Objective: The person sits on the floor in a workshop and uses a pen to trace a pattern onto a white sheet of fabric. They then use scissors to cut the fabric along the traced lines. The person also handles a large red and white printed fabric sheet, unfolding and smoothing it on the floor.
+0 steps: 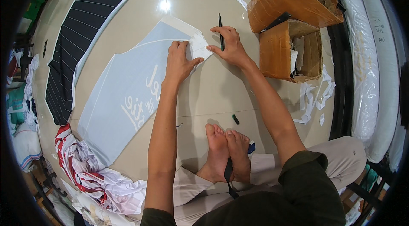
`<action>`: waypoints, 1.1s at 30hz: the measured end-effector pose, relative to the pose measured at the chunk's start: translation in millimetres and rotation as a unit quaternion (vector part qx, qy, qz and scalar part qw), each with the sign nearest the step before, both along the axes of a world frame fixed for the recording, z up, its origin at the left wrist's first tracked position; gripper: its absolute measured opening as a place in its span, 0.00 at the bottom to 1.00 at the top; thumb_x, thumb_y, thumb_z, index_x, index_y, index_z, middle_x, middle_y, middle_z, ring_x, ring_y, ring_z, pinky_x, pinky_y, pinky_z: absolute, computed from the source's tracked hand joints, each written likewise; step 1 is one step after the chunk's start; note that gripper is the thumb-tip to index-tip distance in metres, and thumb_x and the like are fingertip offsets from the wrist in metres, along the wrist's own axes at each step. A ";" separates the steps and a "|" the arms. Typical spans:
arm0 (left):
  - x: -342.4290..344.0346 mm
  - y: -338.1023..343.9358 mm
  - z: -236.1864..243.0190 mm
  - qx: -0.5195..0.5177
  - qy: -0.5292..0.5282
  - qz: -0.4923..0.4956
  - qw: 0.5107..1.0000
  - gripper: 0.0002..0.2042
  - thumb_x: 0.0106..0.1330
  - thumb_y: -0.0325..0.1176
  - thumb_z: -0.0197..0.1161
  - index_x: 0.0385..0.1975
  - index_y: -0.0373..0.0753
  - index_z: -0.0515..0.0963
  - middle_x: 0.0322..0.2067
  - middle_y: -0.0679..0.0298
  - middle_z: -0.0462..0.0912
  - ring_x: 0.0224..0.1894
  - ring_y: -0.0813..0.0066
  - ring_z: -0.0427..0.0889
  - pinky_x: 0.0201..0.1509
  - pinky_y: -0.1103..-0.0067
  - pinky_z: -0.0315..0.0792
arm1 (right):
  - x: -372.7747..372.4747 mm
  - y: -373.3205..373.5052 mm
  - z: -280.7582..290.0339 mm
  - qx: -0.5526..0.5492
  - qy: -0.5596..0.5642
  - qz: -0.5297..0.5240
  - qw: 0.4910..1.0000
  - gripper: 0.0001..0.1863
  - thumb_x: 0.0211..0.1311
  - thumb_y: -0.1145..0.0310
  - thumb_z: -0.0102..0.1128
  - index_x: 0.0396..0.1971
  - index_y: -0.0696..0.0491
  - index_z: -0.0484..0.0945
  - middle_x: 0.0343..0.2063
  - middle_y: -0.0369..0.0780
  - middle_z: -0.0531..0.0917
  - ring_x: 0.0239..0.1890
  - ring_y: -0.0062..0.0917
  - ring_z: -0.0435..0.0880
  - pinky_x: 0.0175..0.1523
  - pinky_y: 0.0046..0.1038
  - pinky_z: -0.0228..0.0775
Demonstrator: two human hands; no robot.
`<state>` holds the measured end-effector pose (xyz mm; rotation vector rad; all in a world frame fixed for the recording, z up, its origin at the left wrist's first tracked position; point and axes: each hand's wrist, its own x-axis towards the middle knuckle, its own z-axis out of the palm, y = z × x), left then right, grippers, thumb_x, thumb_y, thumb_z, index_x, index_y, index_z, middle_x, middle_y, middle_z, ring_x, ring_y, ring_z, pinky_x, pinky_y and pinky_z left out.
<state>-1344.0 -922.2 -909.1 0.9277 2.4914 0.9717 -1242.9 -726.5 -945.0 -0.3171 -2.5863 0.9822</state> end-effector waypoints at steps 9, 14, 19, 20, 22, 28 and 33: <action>-1.5 -0.3 -5.6 0.004 0.001 -0.003 1.000 0.35 0.47 0.39 0.81 0.55 0.28 0.74 0.53 0.50 0.73 0.58 0.51 0.71 0.60 0.64 0.71 | -0.2 2.9 -1.3 0.000 -0.006 0.003 1.000 0.31 0.55 0.55 0.74 0.57 0.50 0.75 0.57 0.39 0.77 0.66 0.37 0.65 0.71 0.40 0.56; -0.5 -0.8 -7.9 0.015 0.008 0.003 1.000 0.35 0.46 0.39 0.81 0.54 0.29 0.75 0.50 0.50 0.75 0.56 0.51 0.74 0.61 0.64 0.71 | -0.4 1.3 -1.2 0.000 0.015 0.004 1.000 0.31 0.53 0.55 0.74 0.56 0.51 0.76 0.54 0.41 0.78 0.63 0.37 0.67 0.69 0.40 0.56; 2.1 -1.5 -12.0 0.011 0.045 0.009 0.999 0.34 0.47 0.38 0.81 0.54 0.30 0.75 0.50 0.50 0.75 0.54 0.50 0.74 0.59 0.64 0.71 | -1.9 0.8 -4.1 0.001 0.035 0.012 0.999 0.31 0.52 0.55 0.75 0.55 0.51 0.76 0.53 0.41 0.79 0.62 0.37 0.68 0.68 0.40 0.56; 3.8 -1.3 -11.0 0.009 0.071 0.010 0.997 0.33 0.47 0.37 0.80 0.54 0.30 0.75 0.50 0.50 0.75 0.53 0.51 0.74 0.57 0.64 0.71 | -1.5 0.3 -4.0 0.003 0.038 0.013 0.999 0.31 0.52 0.55 0.75 0.55 0.51 0.76 0.53 0.41 0.79 0.62 0.37 0.68 0.68 0.40 0.56; 11.1 0.8 -8.0 0.006 0.123 0.014 0.992 0.31 0.48 0.35 0.79 0.53 0.31 0.76 0.50 0.50 0.75 0.51 0.52 0.74 0.54 0.64 0.71 | -1.5 1.3 -4.9 0.016 0.033 0.012 0.999 0.31 0.53 0.55 0.75 0.55 0.51 0.76 0.54 0.40 0.78 0.62 0.37 0.68 0.68 0.39 0.56; 60.6 10.3 -16.8 0.025 0.203 -0.021 0.979 0.19 0.59 0.25 0.63 0.51 0.30 0.76 0.54 0.48 0.75 0.55 0.51 0.74 0.56 0.63 0.69 | -2.8 1.5 -5.5 0.023 0.026 0.010 0.999 0.30 0.53 0.56 0.74 0.56 0.50 0.76 0.54 0.40 0.78 0.62 0.37 0.68 0.68 0.39 0.56; 90.4 10.5 -27.5 -0.008 0.214 -0.022 0.976 0.23 0.65 0.32 0.60 0.59 0.28 0.72 0.63 0.44 0.68 0.67 0.47 0.65 0.70 0.59 0.60 | -3.5 0.6 -2.5 0.009 0.034 0.007 0.999 0.29 0.50 0.58 0.75 0.54 0.48 0.77 0.52 0.40 0.79 0.62 0.37 0.68 0.68 0.39 0.56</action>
